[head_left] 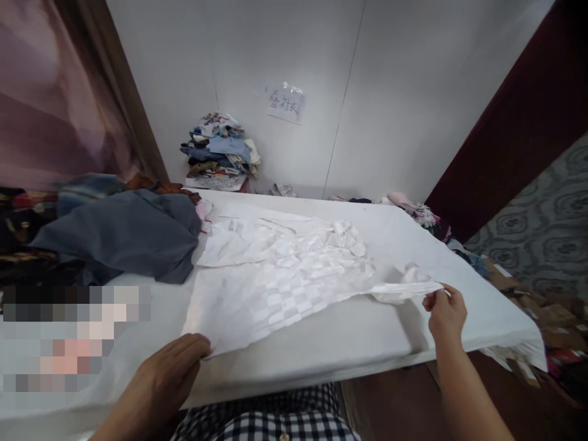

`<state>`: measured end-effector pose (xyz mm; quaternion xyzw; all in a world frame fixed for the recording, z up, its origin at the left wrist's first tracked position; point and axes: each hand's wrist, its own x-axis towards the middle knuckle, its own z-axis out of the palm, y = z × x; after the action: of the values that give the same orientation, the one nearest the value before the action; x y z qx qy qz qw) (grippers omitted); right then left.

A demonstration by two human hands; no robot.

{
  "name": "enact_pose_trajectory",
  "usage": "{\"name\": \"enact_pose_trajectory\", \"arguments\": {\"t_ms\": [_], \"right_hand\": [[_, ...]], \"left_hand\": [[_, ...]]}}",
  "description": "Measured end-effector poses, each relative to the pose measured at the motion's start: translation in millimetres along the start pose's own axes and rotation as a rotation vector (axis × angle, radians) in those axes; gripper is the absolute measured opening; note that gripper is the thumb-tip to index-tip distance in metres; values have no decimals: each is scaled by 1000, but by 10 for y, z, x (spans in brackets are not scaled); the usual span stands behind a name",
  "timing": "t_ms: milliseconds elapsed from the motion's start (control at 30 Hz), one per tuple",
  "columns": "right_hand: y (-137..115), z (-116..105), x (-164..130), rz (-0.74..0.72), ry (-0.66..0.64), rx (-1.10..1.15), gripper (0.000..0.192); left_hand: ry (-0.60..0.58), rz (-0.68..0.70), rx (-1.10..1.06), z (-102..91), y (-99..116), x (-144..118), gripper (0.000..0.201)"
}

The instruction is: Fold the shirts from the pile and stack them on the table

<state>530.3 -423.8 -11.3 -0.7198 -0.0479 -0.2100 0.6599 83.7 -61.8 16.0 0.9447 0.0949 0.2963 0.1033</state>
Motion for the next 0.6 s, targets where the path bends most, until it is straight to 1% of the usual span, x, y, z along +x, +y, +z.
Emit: {"name": "enact_pose_trajectory", "arguments": {"t_ms": [33,67,133,200,267,333,433,533,600], "right_hand": [[-53,-11,-52,77,15,120,29],[-107,-3,-87,117,35,214,31],[-221,67,-98,119,76,332,31],[-346,216,-32,93,74,394,30],[-480,448,93,80,28,417,30],[-615,762,253,72,-27,409,30],[-802,1349,516,53,-113,368,27],[-932,1989,745,14,-212,309,23],[-963,2381,839,-3,-281,248,20]], "left_hand": [[-8,-7,-13,-16,-6,3,22],[-14,-15,-22,-33,-16,11,22],[-5,-33,-18,-64,-57,42,21],[31,-69,26,-82,-126,92,20],[67,-135,98,-85,-218,171,21],[84,-239,169,-74,-318,295,24],[68,-463,250,-35,-472,598,30],[-8,-685,285,59,-653,1005,36],[-89,-770,283,170,-807,1271,39]]}}
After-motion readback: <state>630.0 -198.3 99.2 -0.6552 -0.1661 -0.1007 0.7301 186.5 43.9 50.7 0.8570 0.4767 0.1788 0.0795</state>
